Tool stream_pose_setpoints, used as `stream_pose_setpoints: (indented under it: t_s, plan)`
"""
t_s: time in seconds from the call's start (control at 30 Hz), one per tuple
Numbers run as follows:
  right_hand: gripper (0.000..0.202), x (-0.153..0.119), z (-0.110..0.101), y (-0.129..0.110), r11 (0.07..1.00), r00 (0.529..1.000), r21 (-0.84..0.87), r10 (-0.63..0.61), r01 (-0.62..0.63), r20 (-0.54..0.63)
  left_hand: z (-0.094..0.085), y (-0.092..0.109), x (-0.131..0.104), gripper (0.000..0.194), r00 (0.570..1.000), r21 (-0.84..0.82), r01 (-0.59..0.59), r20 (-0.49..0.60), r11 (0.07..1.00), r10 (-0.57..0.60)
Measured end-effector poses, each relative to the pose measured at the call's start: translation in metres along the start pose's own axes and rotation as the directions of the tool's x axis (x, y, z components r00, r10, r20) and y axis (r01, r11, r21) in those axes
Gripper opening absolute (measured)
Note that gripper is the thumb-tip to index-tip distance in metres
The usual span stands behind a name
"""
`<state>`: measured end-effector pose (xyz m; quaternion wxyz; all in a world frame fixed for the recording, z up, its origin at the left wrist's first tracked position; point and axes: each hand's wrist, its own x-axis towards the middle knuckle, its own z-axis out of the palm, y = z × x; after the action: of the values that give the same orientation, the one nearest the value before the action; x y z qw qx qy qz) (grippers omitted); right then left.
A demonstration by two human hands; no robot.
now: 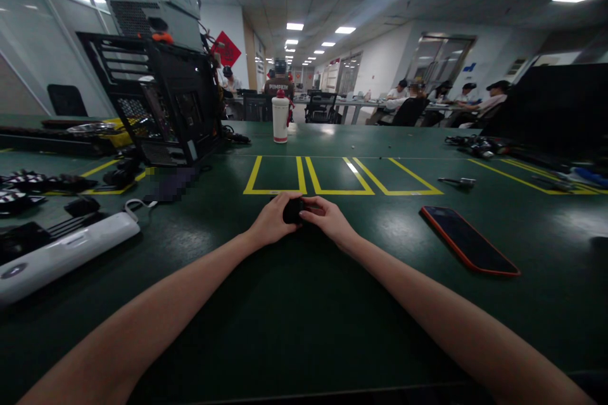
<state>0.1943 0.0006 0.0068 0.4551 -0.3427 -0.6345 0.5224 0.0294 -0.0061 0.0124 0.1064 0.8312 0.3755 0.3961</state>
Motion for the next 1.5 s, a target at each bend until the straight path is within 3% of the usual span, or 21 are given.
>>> stream_pose_setpoints:
  t_s: [0.13, 0.4, 0.77, 0.9, 1.1, 1.2, 1.37, 1.5]
  plan:
    - [0.034, -0.0028, 0.001, -0.0006, 0.997, 0.999, 0.064, -0.035, 0.034, 0.029, -0.0007, 0.0006, 0.0, 0.056, 1.0, 0.001, -0.007, 0.002, 1.0, 0.007]
    - [0.024, 0.0008, 0.0039, 0.0021, 0.996, 0.994, -0.033, -0.083, 0.08, -0.072, 0.0004, -0.0003, 0.0001, 0.057, 1.0, 0.0, 0.001, -0.007, 1.0, -0.001]
    - [0.031, -0.001, 0.0026, 0.0008, 0.997, 0.998, 0.047, -0.064, 0.064, -0.012, -0.0005, -0.0001, -0.0005, 0.057, 1.0, -0.003, 0.0, -0.006, 1.0, 0.0]
    - [0.024, -0.0017, 0.0038, 0.0004, 0.997, 0.996, 0.017, -0.075, 0.076, -0.052, -0.0013, 0.0007, -0.0004, 0.057, 1.0, -0.004, 0.004, -0.002, 1.0, -0.004]
    - [0.032, 0.0008, 0.0039, -0.0013, 1.0, 0.994, 0.0, 0.0, 0.0, -0.106, -0.0007, 0.0005, -0.0003, 0.056, 1.0, -0.008, 0.019, 0.004, 1.0, -0.018]
    - [0.032, 0.0014, 0.0024, -0.0018, 0.999, 0.997, 0.009, 0.031, -0.031, -0.065, 0.0002, -0.0011, -0.0005, 0.057, 1.0, 0.0, 0.018, -0.001, 1.0, -0.018]
    - [0.034, -0.0015, 0.001, -0.0003, 0.998, 1.0, 0.052, -0.022, 0.021, 0.003, 0.0005, -0.0018, -0.0006, 0.057, 1.0, 0.002, 0.006, -0.002, 1.0, -0.006]
    - [0.024, -0.0028, 0.0025, 0.0004, 0.997, 0.996, -0.013, -0.072, 0.071, -0.045, -0.0005, -0.0001, -0.0003, 0.057, 1.0, 0.003, 0.008, 0.0, 1.0, -0.008]
